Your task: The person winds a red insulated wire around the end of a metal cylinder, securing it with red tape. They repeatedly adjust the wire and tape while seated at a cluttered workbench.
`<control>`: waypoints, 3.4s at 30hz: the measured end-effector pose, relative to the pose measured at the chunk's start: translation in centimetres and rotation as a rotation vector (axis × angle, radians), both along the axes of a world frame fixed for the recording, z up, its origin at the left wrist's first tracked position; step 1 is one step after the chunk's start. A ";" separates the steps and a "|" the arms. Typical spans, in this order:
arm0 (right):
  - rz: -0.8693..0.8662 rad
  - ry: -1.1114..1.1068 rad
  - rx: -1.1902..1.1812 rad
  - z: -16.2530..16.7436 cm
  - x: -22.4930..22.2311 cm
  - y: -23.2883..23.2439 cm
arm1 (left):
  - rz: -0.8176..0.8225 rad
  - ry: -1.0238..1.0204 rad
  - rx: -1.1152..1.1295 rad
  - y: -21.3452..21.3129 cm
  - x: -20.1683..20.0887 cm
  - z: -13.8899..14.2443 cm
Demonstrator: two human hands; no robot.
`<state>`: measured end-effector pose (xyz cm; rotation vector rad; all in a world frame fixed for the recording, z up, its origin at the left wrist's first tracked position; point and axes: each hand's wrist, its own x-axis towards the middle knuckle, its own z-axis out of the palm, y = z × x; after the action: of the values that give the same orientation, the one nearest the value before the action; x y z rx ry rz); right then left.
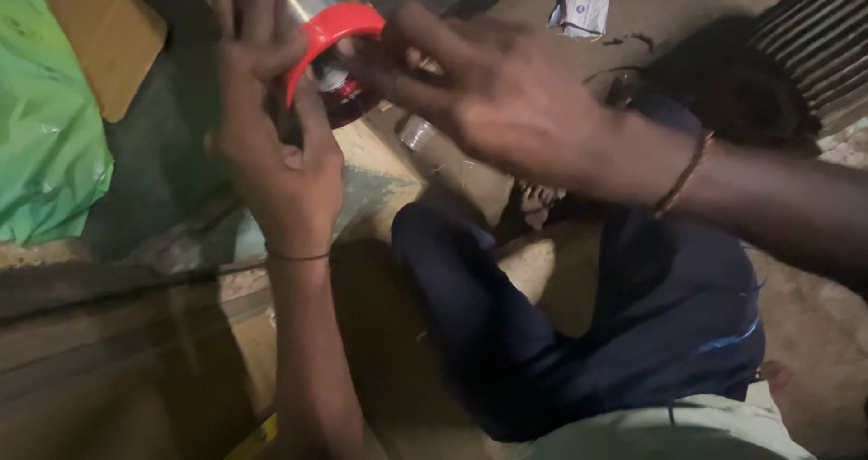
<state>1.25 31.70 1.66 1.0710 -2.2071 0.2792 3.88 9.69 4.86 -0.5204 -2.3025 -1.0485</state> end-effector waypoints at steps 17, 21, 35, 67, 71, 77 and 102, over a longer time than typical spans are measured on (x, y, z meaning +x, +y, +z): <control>0.108 -0.131 -0.716 -2.8 -1.8 -3.7 | 0.064 0.092 0.011 0.1 -0.3 -1.2; 0.030 -0.242 -0.651 -3.3 -3.8 -5.5 | 0.067 0.098 0.017 0.3 -0.4 -1.4; 0.114 -0.293 -0.574 -2.3 -4.5 -5.2 | 0.151 0.145 -0.109 0.9 -0.4 -1.0; 0.270 -0.488 -0.696 -1.1 -4.2 -5.9 | 0.233 0.012 -0.014 -0.5 -0.3 -2.9; 0.210 -0.351 -0.643 -1.5 -4.6 -5.9 | 0.219 -0.004 -0.091 -0.6 -0.3 -2.0; 0.201 -0.308 -0.591 -2.2 -4.9 -5.5 | 0.197 -0.004 -0.135 -0.8 0.0 -1.7; 0.180 -0.241 -0.590 -2.1 -5.9 -6.7 | 0.156 0.003 -0.108 0.5 -0.8 -1.6</control>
<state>-4.65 25.00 -0.49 0.9289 -2.0227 1.1110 3.05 10.17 3.29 -0.3761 -2.3641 -0.8519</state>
